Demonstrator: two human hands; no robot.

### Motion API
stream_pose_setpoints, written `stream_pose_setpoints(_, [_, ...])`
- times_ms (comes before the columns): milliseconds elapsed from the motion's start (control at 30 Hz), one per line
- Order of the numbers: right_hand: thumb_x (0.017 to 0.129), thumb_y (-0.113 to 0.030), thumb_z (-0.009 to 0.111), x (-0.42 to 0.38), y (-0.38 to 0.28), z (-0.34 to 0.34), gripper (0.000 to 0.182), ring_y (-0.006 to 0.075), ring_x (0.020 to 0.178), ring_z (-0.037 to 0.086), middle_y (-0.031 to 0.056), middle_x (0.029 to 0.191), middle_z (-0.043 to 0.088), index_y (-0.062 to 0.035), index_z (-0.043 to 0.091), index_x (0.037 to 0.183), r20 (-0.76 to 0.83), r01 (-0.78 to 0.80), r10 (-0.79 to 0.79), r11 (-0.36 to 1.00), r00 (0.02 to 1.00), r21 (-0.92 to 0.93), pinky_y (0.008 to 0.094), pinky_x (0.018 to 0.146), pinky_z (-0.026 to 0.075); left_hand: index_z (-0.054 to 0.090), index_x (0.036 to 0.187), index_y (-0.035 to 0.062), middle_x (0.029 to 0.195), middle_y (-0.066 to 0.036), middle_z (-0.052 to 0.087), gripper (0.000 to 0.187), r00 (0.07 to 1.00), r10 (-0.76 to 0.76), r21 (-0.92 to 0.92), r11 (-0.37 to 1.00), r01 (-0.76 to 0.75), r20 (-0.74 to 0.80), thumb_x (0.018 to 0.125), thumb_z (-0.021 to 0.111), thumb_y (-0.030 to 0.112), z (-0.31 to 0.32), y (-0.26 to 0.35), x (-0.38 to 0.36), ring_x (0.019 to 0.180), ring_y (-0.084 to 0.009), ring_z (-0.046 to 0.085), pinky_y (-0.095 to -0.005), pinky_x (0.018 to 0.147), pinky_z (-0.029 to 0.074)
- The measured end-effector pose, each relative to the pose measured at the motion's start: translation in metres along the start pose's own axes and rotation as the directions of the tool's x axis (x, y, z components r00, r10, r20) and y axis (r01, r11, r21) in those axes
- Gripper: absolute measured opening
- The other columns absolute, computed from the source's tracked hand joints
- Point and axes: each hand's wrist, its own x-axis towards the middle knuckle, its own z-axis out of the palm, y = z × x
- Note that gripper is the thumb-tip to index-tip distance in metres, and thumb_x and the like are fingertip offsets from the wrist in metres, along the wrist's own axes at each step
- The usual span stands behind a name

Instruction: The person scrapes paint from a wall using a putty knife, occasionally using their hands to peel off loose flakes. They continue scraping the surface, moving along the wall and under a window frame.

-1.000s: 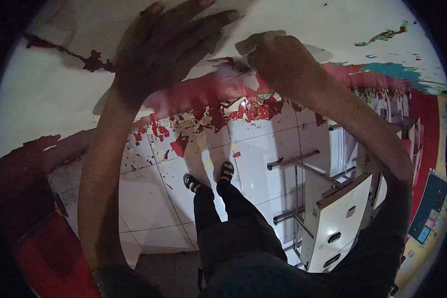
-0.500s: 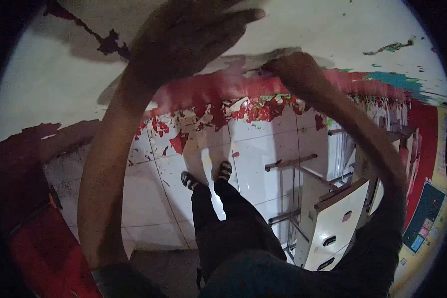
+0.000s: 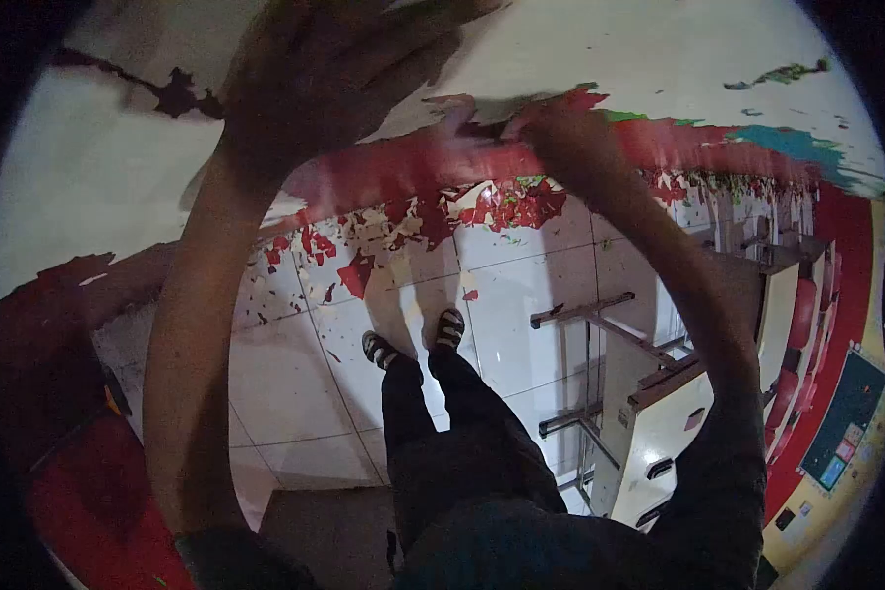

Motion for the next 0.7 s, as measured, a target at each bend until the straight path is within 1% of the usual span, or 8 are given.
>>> stream_pose_setpoints(100, [0.078,-0.012,0.059,-0.021,0.012,-0.002,0.018,0.0276,0.07,0.067,0.0137,0.079,0.067,-0.0087,0.069,0.093,-0.064,-0.009,0.016,0.994,0.998,0.109,0.0402,0.061,0.053,0.061,0.117,0.0203,0.123,0.009,0.058,0.032,0.999,-0.034,-0.069,0.997,0.034,-0.006,0.088,0.056,0.034,0.003,-0.001,0.005,0.124,-0.0169,0.044,-0.0479,0.111,0.017])
stream_pose_setpoints(133, [0.078,-0.01,0.062,-0.049,0.025,-0.029,0.022,0.0253,0.071,0.067,0.0142,0.08,0.067,-0.0075,0.068,0.098,-0.206,0.007,0.089,0.906,0.975,0.424,0.0384,0.063,0.054,0.061,0.115,0.0205,0.122,0.009,0.059,0.031,0.999,-0.046,-0.083,0.996,0.044,-0.018,0.088,0.056,0.034,0.004,0.0,0.003,0.123,-0.0169,0.044,-0.0479,0.111,0.016])
stream_pose_setpoints(200, [0.079,-0.008,0.063,-0.085,0.05,-0.069,0.025,0.0205,0.07,0.067,0.014,0.083,0.069,-0.0053,0.067,0.103,-0.387,0.21,-0.039,0.886,0.921,0.413,0.0348,0.064,0.054,0.062,0.114,0.021,0.12,0.01,0.06,0.029,0.996,-0.042,-0.077,0.996,0.036,-0.079,0.088,0.056,0.033,0.009,0.001,-0.001,0.123,-0.0166,0.045,-0.0477,0.111,0.015])
stream_pose_setpoints(267, [0.082,-0.009,0.064,-0.108,0.054,-0.101,0.027,0.0145,0.07,0.066,0.0095,0.089,0.07,-0.007,0.066,0.108,-0.066,-0.202,0.448,0.525,0.891,0.827,0.0303,0.065,0.054,0.059,0.118,0.0192,0.126,0.007,0.055,0.033,0.992,0.059,0.007,0.998,-0.058,-0.108,0.088,0.055,0.034,0.01,-0.005,-0.001,0.126,-0.0192,0.041,-0.0489,0.111,0.013])
stream_pose_setpoints(367, [0.082,-0.011,0.065,-0.109,0.078,-0.075,0.027,0.0119,0.073,0.065,0.008,0.092,0.07,-0.0079,0.066,0.109,-0.119,-0.04,0.316,0.454,0.941,0.89,0.028,0.066,0.054,0.056,0.12,0.0208,0.135,0.006,0.048,0.034,0.984,0.179,0.084,0.98,-0.178,-0.01,0.09,0.05,0.035,0.002,-0.018,0.004,0.131,-0.0212,0.034,-0.048,0.112,0.009])
stream_pose_setpoints(433, [0.083,-0.013,0.066,-0.083,0.067,-0.028,0.024,0.0119,0.074,0.065,0.0073,0.091,0.07,-0.0071,0.067,0.107,-0.049,-0.123,0.312,0.508,0.949,0.852,0.0271,0.067,0.054,0.064,0.105,0.033,0.13,0.017,0.052,0.023,0.99,0.095,0.004,0.995,-0.096,0.101,0.093,0.044,0.031,-0.012,-0.012,0.007,0.129,-0.014,0.038,-0.0407,0.114,0.006])
stream_pose_setpoints(500, [0.082,-0.014,0.067,-0.05,0.034,0.029,0.023,0.0103,0.073,0.064,0.0052,0.09,0.07,-0.0075,0.068,0.104,-0.151,-0.046,0.254,0.632,0.956,0.773,0.0251,0.066,0.052,0.064,0.106,0.0321,0.128,0.017,0.053,0.024,0.991,0.128,0.042,0.991,-0.13,0.051,0.093,0.043,0.03,-0.007,-0.014,0.007,0.128,-0.0144,0.038,-0.0404,0.114,0.006])
stream_pose_setpoints(700, [0.078,-0.004,0.071,-0.083,0.057,0.046,0.025,0.0123,0.081,0.064,0.0075,0.093,0.069,-0.0059,0.068,0.103,-0.088,0.043,0.409,0.116,0.908,0.992,0.0247,0.069,0.052,0.064,0.105,0.0322,0.126,0.017,0.055,0.025,0.992,0.124,0.027,0.992,-0.123,-0.006,0.094,0.042,0.028,-0.001,-0.017,0.006,0.129,-0.0153,0.038,-0.0398,0.114,0.005])
